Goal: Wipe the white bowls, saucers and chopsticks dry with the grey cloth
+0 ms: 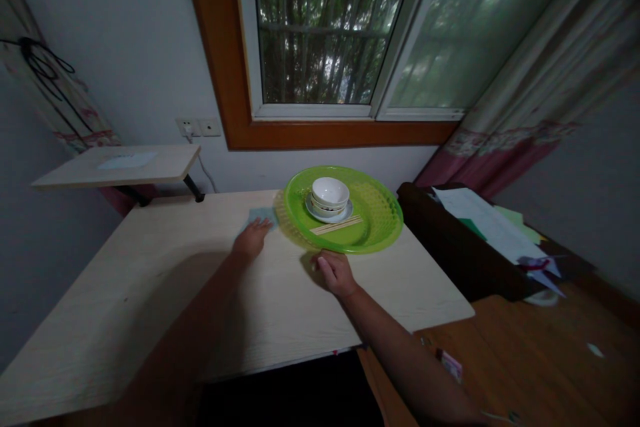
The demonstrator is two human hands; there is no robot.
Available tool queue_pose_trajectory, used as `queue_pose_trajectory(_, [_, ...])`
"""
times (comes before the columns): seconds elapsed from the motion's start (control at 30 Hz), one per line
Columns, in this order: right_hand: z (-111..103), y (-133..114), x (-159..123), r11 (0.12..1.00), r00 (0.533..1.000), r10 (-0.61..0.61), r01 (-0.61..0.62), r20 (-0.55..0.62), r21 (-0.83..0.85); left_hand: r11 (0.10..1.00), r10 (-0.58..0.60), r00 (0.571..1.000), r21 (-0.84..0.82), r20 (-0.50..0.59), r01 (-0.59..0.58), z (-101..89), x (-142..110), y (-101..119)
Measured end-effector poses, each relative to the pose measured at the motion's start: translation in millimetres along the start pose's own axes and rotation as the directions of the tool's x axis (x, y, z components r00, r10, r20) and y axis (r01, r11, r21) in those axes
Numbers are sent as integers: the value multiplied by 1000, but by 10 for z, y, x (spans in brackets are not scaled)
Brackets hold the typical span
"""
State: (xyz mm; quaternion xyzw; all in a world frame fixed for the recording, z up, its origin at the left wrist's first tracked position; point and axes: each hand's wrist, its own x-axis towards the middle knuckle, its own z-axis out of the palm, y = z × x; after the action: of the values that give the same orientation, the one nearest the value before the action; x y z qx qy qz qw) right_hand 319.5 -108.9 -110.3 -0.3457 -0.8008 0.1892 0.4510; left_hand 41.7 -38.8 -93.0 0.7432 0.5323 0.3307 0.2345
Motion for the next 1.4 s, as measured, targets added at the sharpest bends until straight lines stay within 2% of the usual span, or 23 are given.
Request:
queue_pose_trajectory(0.1, [16, 18, -17, 1000, 1000, -3, 2, -14, -14, 971, 102, 976, 196, 194, -140, 270, -242, 33])
queue_pose_trajectory(0.2, [35, 28, -32, 999, 1000, 12, -13, -22, -35, 939, 210, 932, 206, 296, -277, 390, -538, 97])
queue_pose_trajectory(0.3, [44, 9, -25, 999, 999, 18, -19, -29, -39, 918, 285, 883, 160, 372, -364, 342, -805, 91])
queue_pose_trajectory(0.4, [40, -25, -4, 999, 999, 13, -15, -33, -42, 919, 323, 852, 79, 412, -386, 200, -1012, -1])
queue_pose_trajectory(0.47, [35, -49, 11, 999, 1000, 14, -16, -28, -48, 934, 330, 852, -8, 408, -358, 85, -1109, -55])
queue_pose_trajectory(0.53, [32, -77, 26, 999, 1000, 10, -10, -13, -51, 957, 289, 888, -102, 358, -271, -32, -1165, -62])
queue_pose_trajectory(0.63, [52, -151, 56, 999, 999, -32, 33, 32, -29, 973, 114, 973, -223, 203, -68, -171, -1154, 11])
queue_pose_trajectory(0.7, [96, -235, 85, 997, 995, -79, 78, 60, 10, 953, -1, 995, -302, 96, 30, -218, -1094, 73])
queue_pose_trajectory(0.8, [213, -406, 148, 996, 995, -70, 66, 73, 54, 916, -106, 994, -386, 23, 107, -215, -978, 117])
queue_pose_trajectory(0.93, [395, -622, 268, 989, 986, 147, -148, 78, 3, 879, -161, 986, -449, 33, 159, -139, -876, 89])
queue_pose_trajectory(1.03, [477, -705, 361, 969, 969, 245, -243, 41, -54, 871, -148, 988, -468, 38, 148, -95, -860, 66])
queue_pose_trajectory(1.13, [487, -731, 431, 966, 966, 251, -246, 54, -82, 872, -146, 987, -464, 64, 160, -100, -883, 75])
queue_pose_trajectory(1.23, [430, -745, 493, 977, 976, 209, -205, 62, -60, 854, -196, 979, -481, 53, 197, -128, -911, 103])
queue_pose_trajectory(1.4, [280, -787, 663, 985, 985, 174, -173, 6, -17, 777, -263, 965, -589, 17, 223, -129, -892, 101])
